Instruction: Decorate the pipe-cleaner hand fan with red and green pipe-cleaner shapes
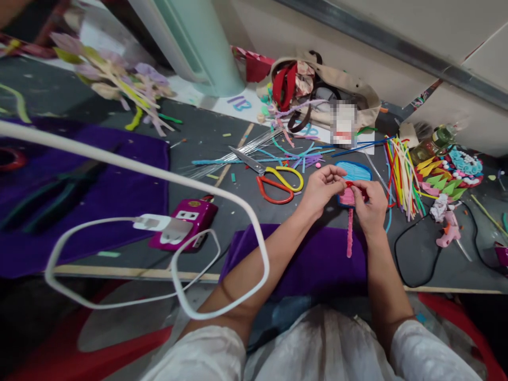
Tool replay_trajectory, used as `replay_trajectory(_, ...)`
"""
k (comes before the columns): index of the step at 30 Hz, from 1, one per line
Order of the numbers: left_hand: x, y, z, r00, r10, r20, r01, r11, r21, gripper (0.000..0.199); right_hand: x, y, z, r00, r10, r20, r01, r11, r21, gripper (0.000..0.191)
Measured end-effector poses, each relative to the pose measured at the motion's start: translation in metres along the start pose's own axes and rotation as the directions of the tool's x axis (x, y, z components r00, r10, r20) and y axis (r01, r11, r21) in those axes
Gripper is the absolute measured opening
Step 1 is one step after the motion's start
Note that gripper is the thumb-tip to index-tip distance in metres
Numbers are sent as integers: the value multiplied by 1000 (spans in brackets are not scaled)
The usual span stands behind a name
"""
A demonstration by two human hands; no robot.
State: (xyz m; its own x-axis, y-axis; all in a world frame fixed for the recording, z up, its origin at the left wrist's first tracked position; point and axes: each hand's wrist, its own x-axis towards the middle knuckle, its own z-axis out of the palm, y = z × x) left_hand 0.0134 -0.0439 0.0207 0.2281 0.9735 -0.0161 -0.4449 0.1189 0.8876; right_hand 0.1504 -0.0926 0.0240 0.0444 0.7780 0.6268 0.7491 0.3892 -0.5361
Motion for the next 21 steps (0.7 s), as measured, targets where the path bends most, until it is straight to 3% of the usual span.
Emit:
replay_trajectory(10, -5, -5, 8, 998, -34, -43, 30, 994, -105, 30, -6, -4, 8, 972, 216, -90, -192, 957, 218, 15)
replay_trajectory(21, -3, 3, -5, 973, -213, 84, 203, 973, 108, 27, -4, 3, 2, 966, 258, 29, -258, 944, 205, 9)
